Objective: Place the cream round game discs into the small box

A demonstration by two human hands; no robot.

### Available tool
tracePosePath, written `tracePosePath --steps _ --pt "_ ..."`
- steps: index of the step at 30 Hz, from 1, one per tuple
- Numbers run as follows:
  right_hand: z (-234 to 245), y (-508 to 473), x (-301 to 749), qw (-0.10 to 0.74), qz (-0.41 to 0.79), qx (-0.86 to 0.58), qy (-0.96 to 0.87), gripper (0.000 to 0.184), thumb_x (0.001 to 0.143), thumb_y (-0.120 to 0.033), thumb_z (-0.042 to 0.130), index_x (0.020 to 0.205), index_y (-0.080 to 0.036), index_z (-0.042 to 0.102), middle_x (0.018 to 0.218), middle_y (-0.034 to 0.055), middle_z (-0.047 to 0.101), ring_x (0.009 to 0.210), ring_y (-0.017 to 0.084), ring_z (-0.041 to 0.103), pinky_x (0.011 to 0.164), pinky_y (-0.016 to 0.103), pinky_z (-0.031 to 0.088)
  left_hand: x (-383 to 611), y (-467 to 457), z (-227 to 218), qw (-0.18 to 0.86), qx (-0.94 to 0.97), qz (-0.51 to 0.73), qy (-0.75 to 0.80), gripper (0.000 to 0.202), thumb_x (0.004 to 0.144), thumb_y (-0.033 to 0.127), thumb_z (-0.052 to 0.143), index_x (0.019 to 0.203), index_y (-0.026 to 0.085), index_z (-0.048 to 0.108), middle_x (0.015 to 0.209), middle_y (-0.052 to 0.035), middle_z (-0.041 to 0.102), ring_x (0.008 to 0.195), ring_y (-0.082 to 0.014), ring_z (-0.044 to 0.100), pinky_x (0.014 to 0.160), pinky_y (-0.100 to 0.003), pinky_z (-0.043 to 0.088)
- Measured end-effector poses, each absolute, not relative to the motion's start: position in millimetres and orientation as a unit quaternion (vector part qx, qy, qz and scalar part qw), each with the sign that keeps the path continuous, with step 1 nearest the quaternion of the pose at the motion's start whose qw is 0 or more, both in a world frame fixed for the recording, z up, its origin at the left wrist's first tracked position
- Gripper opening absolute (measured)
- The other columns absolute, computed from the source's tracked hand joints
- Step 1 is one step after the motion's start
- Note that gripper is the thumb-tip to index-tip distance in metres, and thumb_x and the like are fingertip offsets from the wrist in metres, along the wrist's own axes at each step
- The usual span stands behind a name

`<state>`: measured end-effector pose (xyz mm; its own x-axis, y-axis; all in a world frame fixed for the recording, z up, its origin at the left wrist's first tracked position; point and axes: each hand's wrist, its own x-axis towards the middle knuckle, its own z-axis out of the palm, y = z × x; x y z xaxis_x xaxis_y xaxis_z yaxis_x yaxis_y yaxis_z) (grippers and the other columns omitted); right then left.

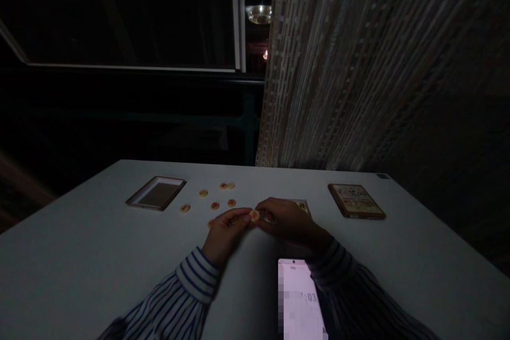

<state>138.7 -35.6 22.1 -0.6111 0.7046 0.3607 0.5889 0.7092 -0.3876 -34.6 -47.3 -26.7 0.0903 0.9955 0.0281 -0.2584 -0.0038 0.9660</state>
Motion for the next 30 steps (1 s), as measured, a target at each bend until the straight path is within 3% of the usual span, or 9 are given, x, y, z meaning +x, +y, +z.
tracePosePath --steps 17,25,30 --pt "40 -31 168 0.28 0.077 -0.418 -0.861 0.021 0.082 -0.029 0.05 0.098 -0.018 0.058 0.09 0.0034 0.063 0.075 0.013 0.056 0.068 0.025 0.04 14 -35 -5 0.626 0.376 0.572 0.374 0.031 0.064 0.029 0.071 0.091 0.014 0.068 0.093 -0.0077 0.069 0.088 -0.0171 0.062 0.086 -0.031 0.045" --pt "37 -28 173 0.275 0.058 -0.417 -0.865 0.025 0.083 -0.023 0.048 0.105 -0.019 0.056 0.097 0.0038 0.062 0.084 0.014 0.057 0.075 0.026 0.04 30 -32 -16 0.633 0.33 0.609 0.347 0.027 0.065 0.027 0.07 0.088 0.015 0.068 0.094 -0.006 0.069 0.088 -0.016 0.061 0.087 -0.031 0.045" --pt "35 -27 173 0.249 0.07 -0.424 -0.868 0.023 0.081 -0.024 0.05 0.102 -0.019 0.058 0.095 0.0034 0.062 0.08 0.013 0.056 0.07 0.024 0.04 30 -31 -26 0.618 0.349 0.609 0.355 0.028 0.065 0.027 0.07 0.09 0.014 0.068 0.095 -0.0073 0.069 0.091 -0.0178 0.061 0.089 -0.033 0.044"
